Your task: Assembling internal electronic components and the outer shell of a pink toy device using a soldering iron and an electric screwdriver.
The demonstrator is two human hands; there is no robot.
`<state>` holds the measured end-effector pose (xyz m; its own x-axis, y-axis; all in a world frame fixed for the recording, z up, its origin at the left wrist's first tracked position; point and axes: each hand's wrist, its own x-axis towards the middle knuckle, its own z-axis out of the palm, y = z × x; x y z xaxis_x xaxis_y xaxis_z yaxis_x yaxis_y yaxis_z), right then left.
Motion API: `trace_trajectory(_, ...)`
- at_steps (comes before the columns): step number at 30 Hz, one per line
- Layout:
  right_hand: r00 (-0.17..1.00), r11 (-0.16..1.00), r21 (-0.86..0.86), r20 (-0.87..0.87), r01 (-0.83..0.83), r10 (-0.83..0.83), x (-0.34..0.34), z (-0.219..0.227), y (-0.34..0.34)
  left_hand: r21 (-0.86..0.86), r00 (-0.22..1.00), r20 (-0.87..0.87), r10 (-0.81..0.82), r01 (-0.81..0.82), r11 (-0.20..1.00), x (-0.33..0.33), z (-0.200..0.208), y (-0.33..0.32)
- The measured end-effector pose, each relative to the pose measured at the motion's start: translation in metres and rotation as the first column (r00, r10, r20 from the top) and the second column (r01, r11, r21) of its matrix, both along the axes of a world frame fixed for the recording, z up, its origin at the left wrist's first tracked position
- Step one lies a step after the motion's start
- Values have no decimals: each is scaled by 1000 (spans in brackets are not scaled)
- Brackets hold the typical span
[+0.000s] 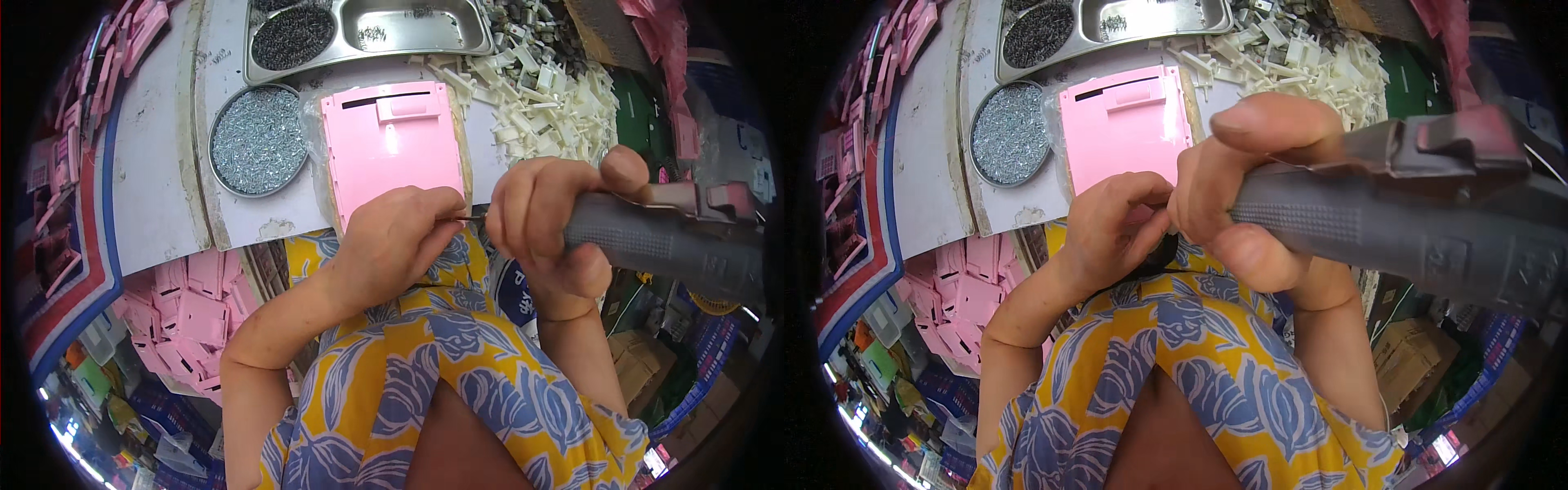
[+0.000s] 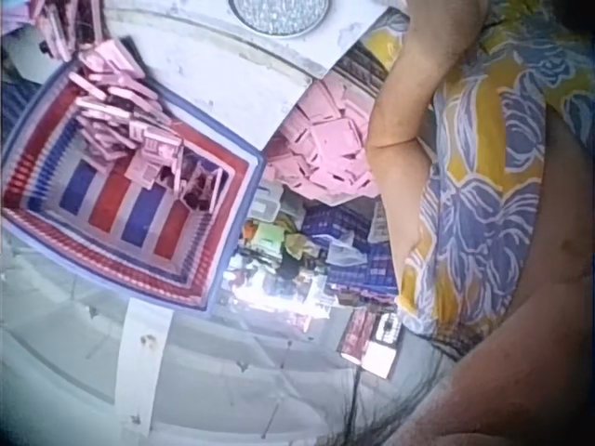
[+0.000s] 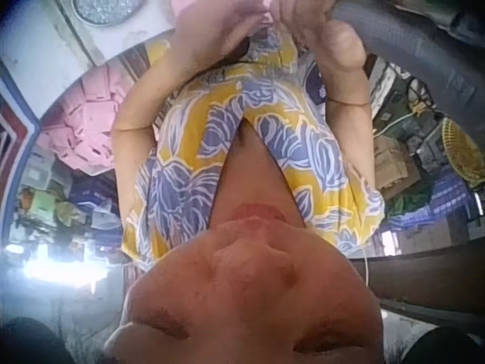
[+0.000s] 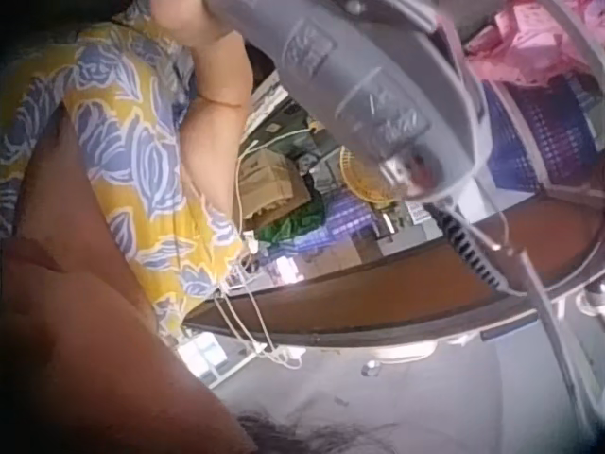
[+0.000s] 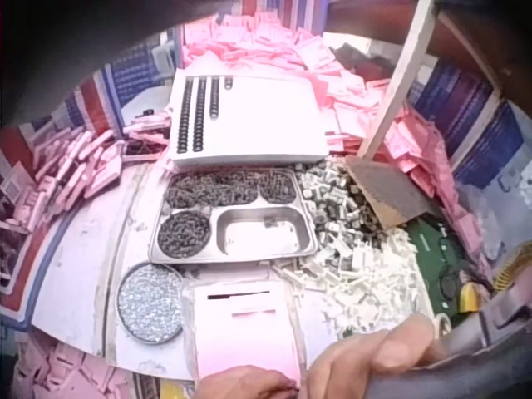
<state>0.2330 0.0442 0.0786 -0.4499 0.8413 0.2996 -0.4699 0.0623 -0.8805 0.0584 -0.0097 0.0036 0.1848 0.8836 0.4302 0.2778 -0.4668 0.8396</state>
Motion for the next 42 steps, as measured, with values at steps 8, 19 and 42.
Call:
trace_trajectory(8, 990, 990, 104, -95, -92, 102, -5, -21, 12, 79, 991, -113, 75, -66, 995, -7, -4, 1)
trace_trajectory(19, 986, 973, 167, 16, 158, -163, -10, -56, 50, 47, 550, -763, 340, -478, 877, -138, -13, 35)
trace_trajectory(42, 999, 998, 66, 35, 6, -8, -26, 2, 38, 147, 953, -255, 161, -127, 981, -25, 7, 38)
